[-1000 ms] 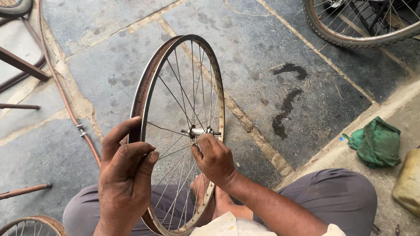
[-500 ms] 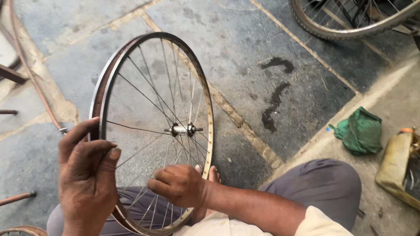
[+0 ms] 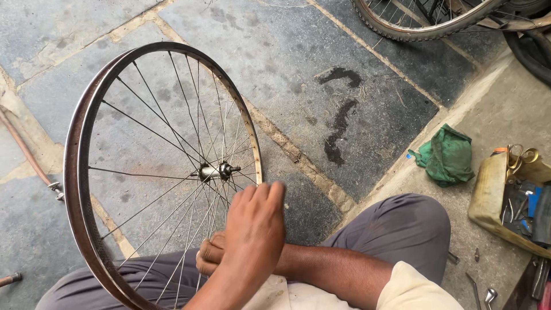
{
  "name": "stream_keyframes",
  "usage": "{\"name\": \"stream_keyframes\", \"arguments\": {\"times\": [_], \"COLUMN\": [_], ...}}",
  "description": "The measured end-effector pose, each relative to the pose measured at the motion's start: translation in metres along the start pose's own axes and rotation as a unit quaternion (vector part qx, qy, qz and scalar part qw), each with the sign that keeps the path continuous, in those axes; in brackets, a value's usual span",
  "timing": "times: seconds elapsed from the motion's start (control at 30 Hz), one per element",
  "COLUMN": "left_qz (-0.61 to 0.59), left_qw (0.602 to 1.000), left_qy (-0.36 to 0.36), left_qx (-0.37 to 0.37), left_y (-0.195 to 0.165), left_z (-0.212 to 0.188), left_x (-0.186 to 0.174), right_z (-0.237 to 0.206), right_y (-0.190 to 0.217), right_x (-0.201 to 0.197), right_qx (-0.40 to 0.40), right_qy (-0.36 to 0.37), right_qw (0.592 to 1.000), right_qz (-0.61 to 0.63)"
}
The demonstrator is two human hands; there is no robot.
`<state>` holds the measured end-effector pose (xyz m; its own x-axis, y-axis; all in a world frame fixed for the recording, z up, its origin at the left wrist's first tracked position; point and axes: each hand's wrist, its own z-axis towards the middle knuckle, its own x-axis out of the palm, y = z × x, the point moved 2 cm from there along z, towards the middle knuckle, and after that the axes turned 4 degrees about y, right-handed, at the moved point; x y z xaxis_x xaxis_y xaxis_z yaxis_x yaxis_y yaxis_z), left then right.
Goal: The person threads and adjusts spokes on a bicycle wheel rim by hand, selecting small metal parts from a container on the floor.
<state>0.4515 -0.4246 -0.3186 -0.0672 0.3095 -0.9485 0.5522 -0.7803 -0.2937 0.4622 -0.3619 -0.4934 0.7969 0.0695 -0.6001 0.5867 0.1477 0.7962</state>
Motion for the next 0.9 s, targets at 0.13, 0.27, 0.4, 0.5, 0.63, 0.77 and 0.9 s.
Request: {"name": "stream_keyframes", "arguments": {"times": [0.13, 0.27, 0.4, 0.5, 0.63, 0.77, 0.9], "left_qz": [-0.167, -0.062, 0.078, -0.032, -0.346, -0.561, -0.616], "left_qw": [0.98, 0.947, 0.934, 0.948, 0.896, 0.801, 0.763], "left_qy": [-0.087, -0.304, -0.32, -0.196, -0.221, -0.195, -0.181], "left_qx": [0.072, 0.084, -0.142, -0.248, -0.171, -0.071, -0.071], "left_y": [-0.012, 0.025, 0.097, 0.127, 0.135, 0.126, 0.119], "left_z": [0.03, -0.007, -0.054, -0.052, -0.063, -0.063, -0.065], "left_x": [-0.013, -0.078, -0.126, -0.12, -0.118, -0.108, -0.099], "right_z": [0.011, 0.02, 0.015, 0.004, -0.004, -0.007, -0.015], "right_y": [0.018, 0.042, 0.058, 0.047, -0.019, -0.049, -0.044], "right_x": [-0.014, -0.063, -0.099, -0.128, -0.167, -0.168, -0.161], "right_qx": [-0.077, -0.214, -0.274, -0.179, 0.225, 0.23, 0.122], "right_qy": [-0.032, -0.114, -0.19, -0.314, -0.481, -0.458, -0.47], "right_qw": [0.995, 0.953, 0.925, 0.916, 0.758, 0.703, 0.786], "right_qz": [-0.06, -0.18, -0.182, -0.172, 0.378, 0.493, 0.383]}}
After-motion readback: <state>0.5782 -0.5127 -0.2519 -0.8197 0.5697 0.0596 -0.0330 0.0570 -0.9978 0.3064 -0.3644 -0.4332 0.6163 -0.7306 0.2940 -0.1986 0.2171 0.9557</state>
